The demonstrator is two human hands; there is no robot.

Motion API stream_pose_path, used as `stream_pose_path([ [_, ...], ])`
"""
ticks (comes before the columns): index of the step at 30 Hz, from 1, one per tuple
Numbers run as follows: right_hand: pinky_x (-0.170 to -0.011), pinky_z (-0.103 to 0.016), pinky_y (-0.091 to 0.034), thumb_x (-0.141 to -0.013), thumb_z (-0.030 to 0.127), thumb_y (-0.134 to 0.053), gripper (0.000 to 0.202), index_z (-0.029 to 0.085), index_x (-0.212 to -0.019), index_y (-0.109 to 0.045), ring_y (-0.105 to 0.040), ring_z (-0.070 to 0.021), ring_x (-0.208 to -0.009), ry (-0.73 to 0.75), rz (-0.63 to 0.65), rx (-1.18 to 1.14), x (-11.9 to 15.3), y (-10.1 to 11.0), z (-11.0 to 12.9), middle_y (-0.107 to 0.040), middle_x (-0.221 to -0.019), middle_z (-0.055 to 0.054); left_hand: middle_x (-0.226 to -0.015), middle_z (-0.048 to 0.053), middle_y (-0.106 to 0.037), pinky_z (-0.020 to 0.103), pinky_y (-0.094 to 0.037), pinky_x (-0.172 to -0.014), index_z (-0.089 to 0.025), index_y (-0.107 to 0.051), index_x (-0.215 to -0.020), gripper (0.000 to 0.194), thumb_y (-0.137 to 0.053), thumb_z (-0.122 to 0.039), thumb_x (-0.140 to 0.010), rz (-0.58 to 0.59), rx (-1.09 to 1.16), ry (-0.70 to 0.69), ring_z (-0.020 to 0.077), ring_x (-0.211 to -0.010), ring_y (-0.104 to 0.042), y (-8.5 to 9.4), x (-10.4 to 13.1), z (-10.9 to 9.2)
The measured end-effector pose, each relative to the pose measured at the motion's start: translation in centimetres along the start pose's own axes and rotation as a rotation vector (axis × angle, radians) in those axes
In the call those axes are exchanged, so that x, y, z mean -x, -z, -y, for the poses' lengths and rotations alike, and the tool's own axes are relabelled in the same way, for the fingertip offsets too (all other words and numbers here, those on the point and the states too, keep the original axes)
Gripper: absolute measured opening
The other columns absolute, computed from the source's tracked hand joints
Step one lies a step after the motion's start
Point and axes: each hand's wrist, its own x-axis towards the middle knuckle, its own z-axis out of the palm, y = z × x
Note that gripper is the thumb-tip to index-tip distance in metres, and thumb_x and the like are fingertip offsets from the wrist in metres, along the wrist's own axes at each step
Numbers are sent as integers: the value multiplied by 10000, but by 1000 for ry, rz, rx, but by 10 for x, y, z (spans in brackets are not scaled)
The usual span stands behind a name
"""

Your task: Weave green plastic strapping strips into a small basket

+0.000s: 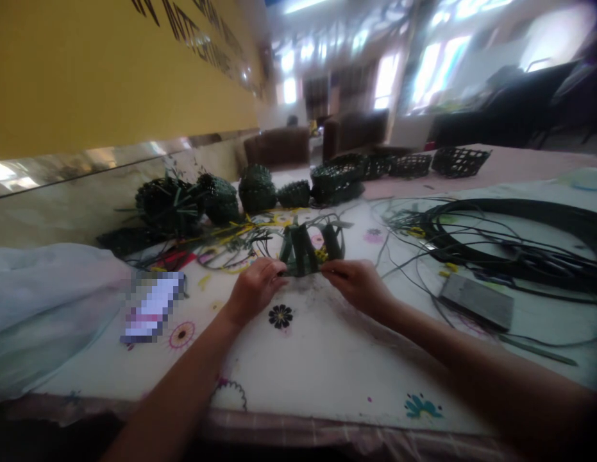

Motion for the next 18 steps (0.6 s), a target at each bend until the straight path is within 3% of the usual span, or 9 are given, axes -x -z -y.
stream_pose_path([
  [7,-598,-228,-451,-829,198,-570,198,220,-850,-766,-691,-178,-656,60,68,174,7,-9,-6,-761,-789,-38,-769,46,-669,275,-493,-675,-185,-658,-846,127,-548,-216,-898,92,-118,41,167,-743,-605,-1,0,-10],
  [12,-591,-222,-416,-855,195,-545,215,223,-851,-758,-678,-170,-654,74,53,225,8,-10,-6,-752,-771,-45,-1030,100,-653,363,-506,-844,-202,-639,-965,116,-616,-240,-857,-159,-253,13,216,-945,-609,-1,2,-32],
  [16,-584,-214,-400,-850,174,-539,215,217,-841,-749,-672,-163,-654,82,79,221,8,-9,-2,-749,-765,-41,-1079,93,-672,254,-536,-790,-179,-575,-1100,202,-521,-161,-907,-27,-95,-58,167,-960,-653,-15,5,-49],
  [18,-590,-213,-404,-847,167,-537,213,211,-838,-745,-674,-163,-666,81,83,210,7,-9,0,-750,-779,-44,-1100,105,-677,249,-542,-728,-160,-550,-1154,244,-489,-147,-918,37,-136,-38,177,-940,-669,-23,6,-53],
])
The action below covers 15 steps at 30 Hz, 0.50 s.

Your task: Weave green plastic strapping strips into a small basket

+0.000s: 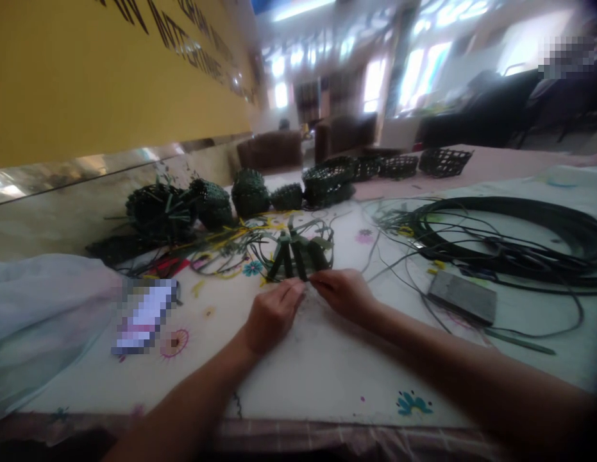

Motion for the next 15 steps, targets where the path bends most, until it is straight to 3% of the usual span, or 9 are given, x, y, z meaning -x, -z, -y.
stream_pose_path([
  [4,-587,-217,-404,-851,174,-539,202,191,-817,-737,-670,-165,-652,-1,-5,-17,-1,2,4,-742,-748,-50,-1071,92,-686,235,-509,-598,-165,-547,-1156,251,-491,-133,-914,13,-171,53,167,-792,-679,-8,-2,-3],
  [9,-581,-211,-401,-844,165,-551,183,172,-814,-731,-661,-155,-629,16,-16,-70,0,3,7,-732,-725,-45,-1004,90,-671,214,-497,-589,-166,-548,-1034,132,-526,-229,-920,-106,-219,114,159,-803,-672,-6,-5,-2],
  [12,-584,-210,-398,-836,160,-553,180,171,-801,-729,-655,-151,-627,28,-27,-81,0,4,7,-731,-721,-44,-1095,111,-671,213,-511,-641,-159,-525,-1143,231,-522,-239,-926,-137,-248,89,169,-899,-679,-3,-7,-1],
  [15,-596,-209,-401,-839,173,-556,174,170,-817,-730,-657,-153,-647,26,-33,-115,-1,6,6,-739,-758,-53,-1196,124,-657,216,-513,-654,-160,-492,-1241,309,-495,-207,-936,-93,-276,52,168,-905,-691,-2,-8,2],
])
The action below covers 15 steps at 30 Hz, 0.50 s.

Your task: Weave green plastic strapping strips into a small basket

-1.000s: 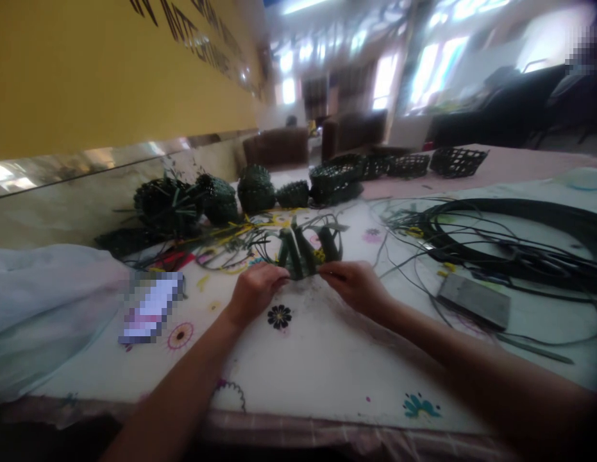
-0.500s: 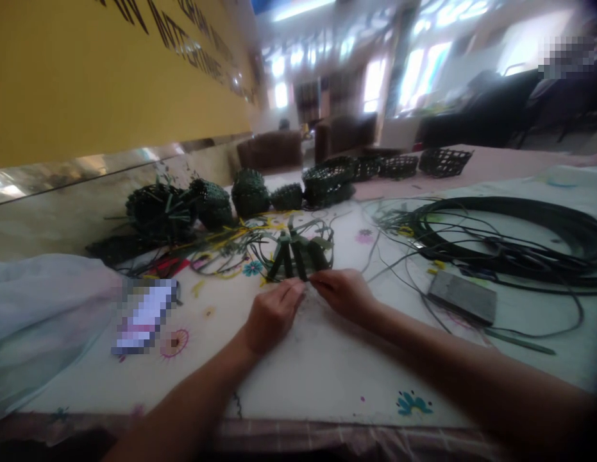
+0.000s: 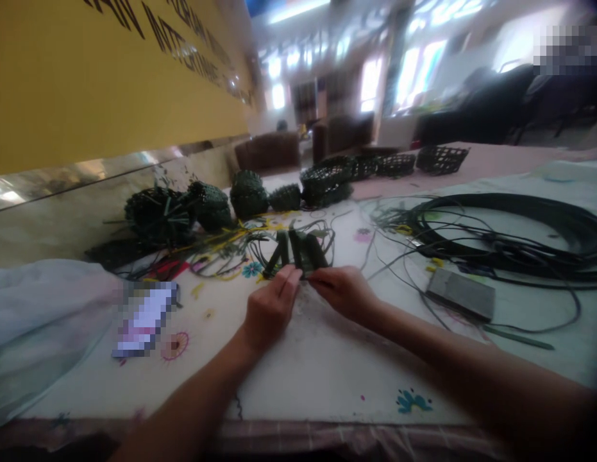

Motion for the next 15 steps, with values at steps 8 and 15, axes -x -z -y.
stream_pose_path([
  [8,-532,-210,-307,-853,181,-524,226,160,-671,-658,-560,-110,-540,26,87,58,1,-1,2,-652,-601,-18,-1042,14,-725,190,-515,-722,-227,-559,-1156,221,-482,-232,-948,118,402,143,129,-871,-700,-7,-7,3],
  [15,-497,-279,-148,-868,117,-472,217,180,-806,-670,-488,-103,-505,234,108,437,3,0,4,-657,-664,-8,-901,3,-722,202,-486,-703,-212,-603,-1006,128,-518,-204,-911,160,618,402,127,-798,-679,4,-14,1],
])
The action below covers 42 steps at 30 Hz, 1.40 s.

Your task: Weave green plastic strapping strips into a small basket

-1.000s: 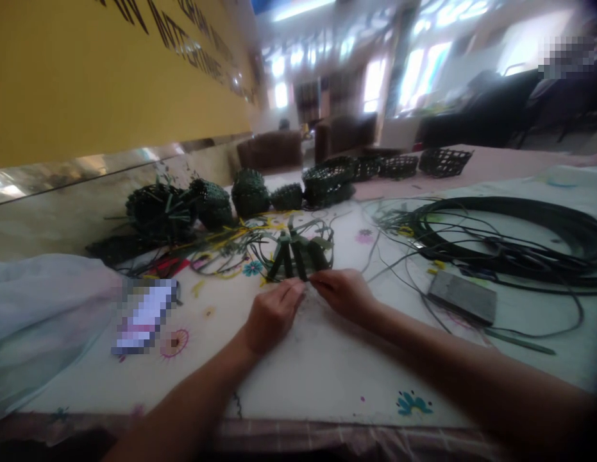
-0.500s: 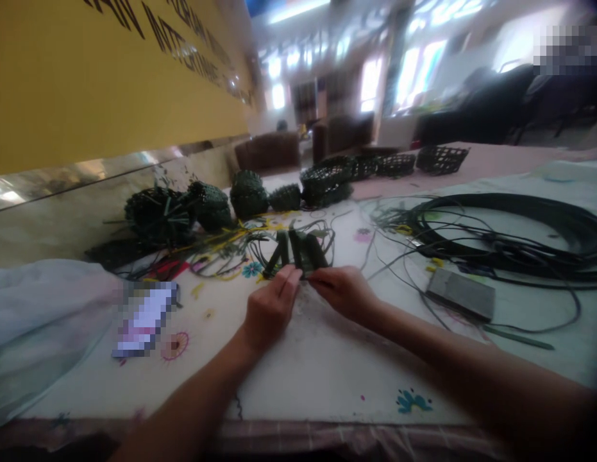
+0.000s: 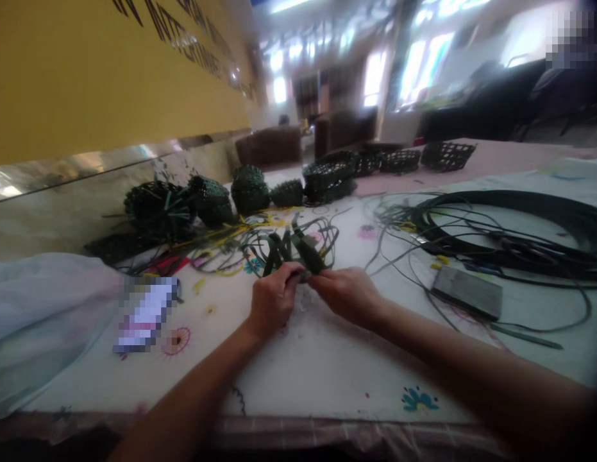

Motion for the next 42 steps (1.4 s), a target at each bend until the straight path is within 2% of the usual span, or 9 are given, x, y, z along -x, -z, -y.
stream_pose_path([
  [3,-496,-293,-118,-883,112,-451,232,186,-878,-671,-463,-101,-486,27,-11,64,1,1,2,-661,-677,-5,-857,1,-715,200,-473,-647,-206,-572,-990,104,-534,-200,-893,8,19,55,125,-740,-672,0,1,1],
  [6,-494,-289,-130,-865,108,-456,222,177,-773,-646,-475,-100,-490,-7,-22,35,1,1,4,-652,-645,-3,-832,0,-706,214,-478,-634,-207,-524,-1002,141,-573,-218,-871,-32,-5,114,138,-719,-679,-3,2,3],
  [14,-498,-275,-171,-865,122,-476,208,182,-763,-648,-517,-100,-511,-45,-96,-36,1,-3,2,-666,-649,-2,-916,4,-747,256,-532,-723,-238,-368,-1353,567,-635,-297,-856,-76,-53,121,168,-829,-715,-7,6,2],
  [19,-497,-277,-179,-871,130,-477,211,177,-756,-648,-533,-102,-515,-22,-87,-51,5,-7,0,-662,-645,-1,-945,11,-753,260,-537,-745,-222,-281,-1446,696,-639,-292,-853,-68,-38,153,165,-826,-711,-8,11,4],
  [23,-496,-275,-189,-868,122,-488,204,187,-796,-667,-558,-101,-544,-19,-20,-65,11,-11,0,-690,-692,2,-959,32,-752,246,-525,-733,-219,-573,-1211,345,-598,-276,-872,57,-53,157,176,-835,-707,-6,18,3],
  [26,-495,-267,-208,-859,108,-502,214,207,-891,-689,-561,-98,-546,-35,34,-72,14,-14,-1,-710,-723,2,-904,33,-748,234,-505,-739,-217,-675,-1000,163,-577,-279,-885,86,-83,112,172,-818,-698,-5,21,3],
  [29,-498,-263,-237,-895,141,-491,216,215,-911,-694,-589,-106,-580,-40,56,-74,14,-16,0,-725,-755,-6,-903,30,-740,232,-493,-747,-213,-688,-931,130,-582,-272,-882,43,-42,62,165,-829,-686,-8,21,4],
  [35,-481,-269,-253,-896,145,-484,339,256,-1178,-636,-618,-126,-608,-60,108,33,14,-12,4,-746,-934,-30,-939,28,-725,249,-515,-793,-216,-674,-967,130,-584,-240,-876,-33,130,67,153,-868,-675,-13,22,8],
  [42,-479,-291,-222,-878,122,-486,272,200,-1047,-685,-592,-128,-567,-10,71,90,15,-8,5,-742,-888,-46,-935,31,-722,256,-527,-798,-202,-655,-961,124,-562,-249,-892,-35,97,52,153,-865,-678,-11,23,5],
])
